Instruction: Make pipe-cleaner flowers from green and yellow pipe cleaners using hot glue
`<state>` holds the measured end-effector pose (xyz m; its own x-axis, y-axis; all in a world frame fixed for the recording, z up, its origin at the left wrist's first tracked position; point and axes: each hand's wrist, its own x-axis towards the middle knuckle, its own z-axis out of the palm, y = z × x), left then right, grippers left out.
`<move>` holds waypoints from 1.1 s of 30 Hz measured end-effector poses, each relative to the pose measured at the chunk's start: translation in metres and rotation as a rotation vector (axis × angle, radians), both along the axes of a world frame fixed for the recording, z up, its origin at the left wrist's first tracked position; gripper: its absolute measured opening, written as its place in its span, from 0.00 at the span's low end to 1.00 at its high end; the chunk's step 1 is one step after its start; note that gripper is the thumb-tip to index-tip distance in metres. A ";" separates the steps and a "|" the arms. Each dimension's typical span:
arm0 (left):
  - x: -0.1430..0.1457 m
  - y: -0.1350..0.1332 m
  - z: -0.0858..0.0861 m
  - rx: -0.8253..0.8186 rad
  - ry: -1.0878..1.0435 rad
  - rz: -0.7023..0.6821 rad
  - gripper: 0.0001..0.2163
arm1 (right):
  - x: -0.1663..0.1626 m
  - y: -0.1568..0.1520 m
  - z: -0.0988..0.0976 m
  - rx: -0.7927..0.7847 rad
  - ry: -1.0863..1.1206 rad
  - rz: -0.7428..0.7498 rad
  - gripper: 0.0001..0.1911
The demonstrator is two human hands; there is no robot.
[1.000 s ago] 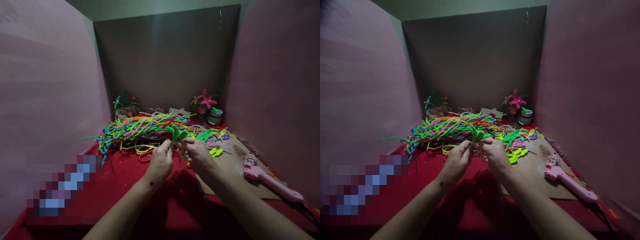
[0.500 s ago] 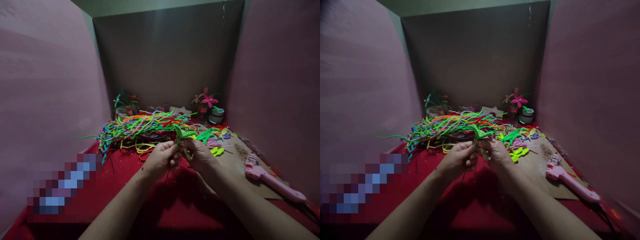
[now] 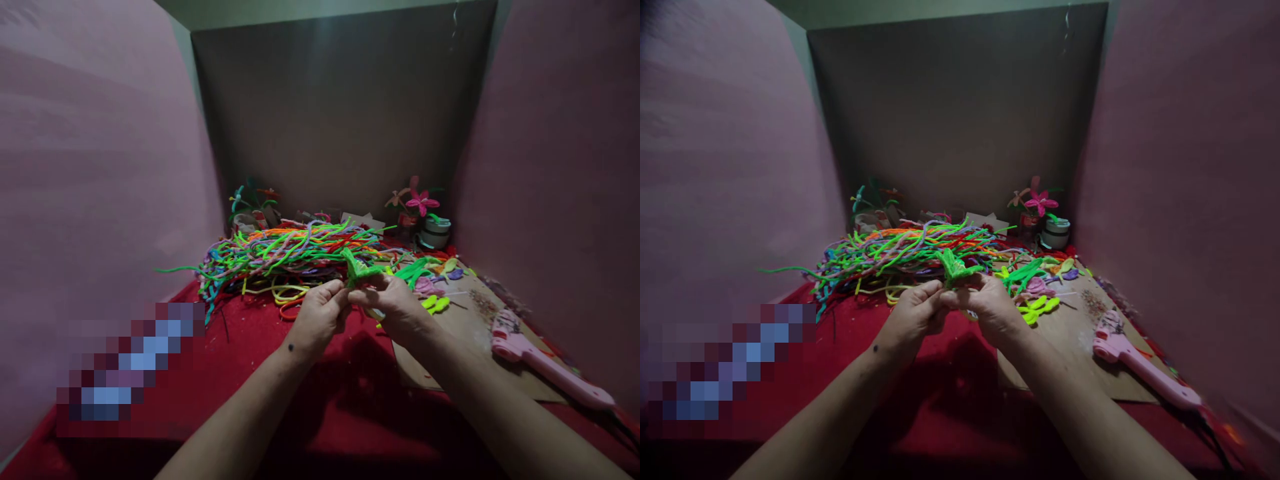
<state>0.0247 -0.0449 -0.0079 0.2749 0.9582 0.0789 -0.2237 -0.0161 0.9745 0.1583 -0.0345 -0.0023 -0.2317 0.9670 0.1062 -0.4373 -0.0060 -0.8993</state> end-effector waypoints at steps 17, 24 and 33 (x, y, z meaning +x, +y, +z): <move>-0.007 -0.001 -0.004 -0.202 -0.420 -0.391 0.08 | 0.009 0.003 0.004 -0.038 -0.102 0.078 0.11; -0.007 0.002 -0.004 -0.162 -0.286 -0.418 0.12 | 0.002 0.000 -0.001 -0.059 -0.002 0.009 0.11; 0.006 0.007 0.012 0.372 0.311 0.226 0.09 | -0.001 0.015 0.004 0.022 -0.020 -0.150 0.08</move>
<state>0.0305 -0.0379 0.0046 0.1298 0.9191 0.3720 0.1236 -0.3872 0.9137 0.1575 -0.0196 0.0022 -0.0868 0.9885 0.1241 -0.4135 0.0776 -0.9072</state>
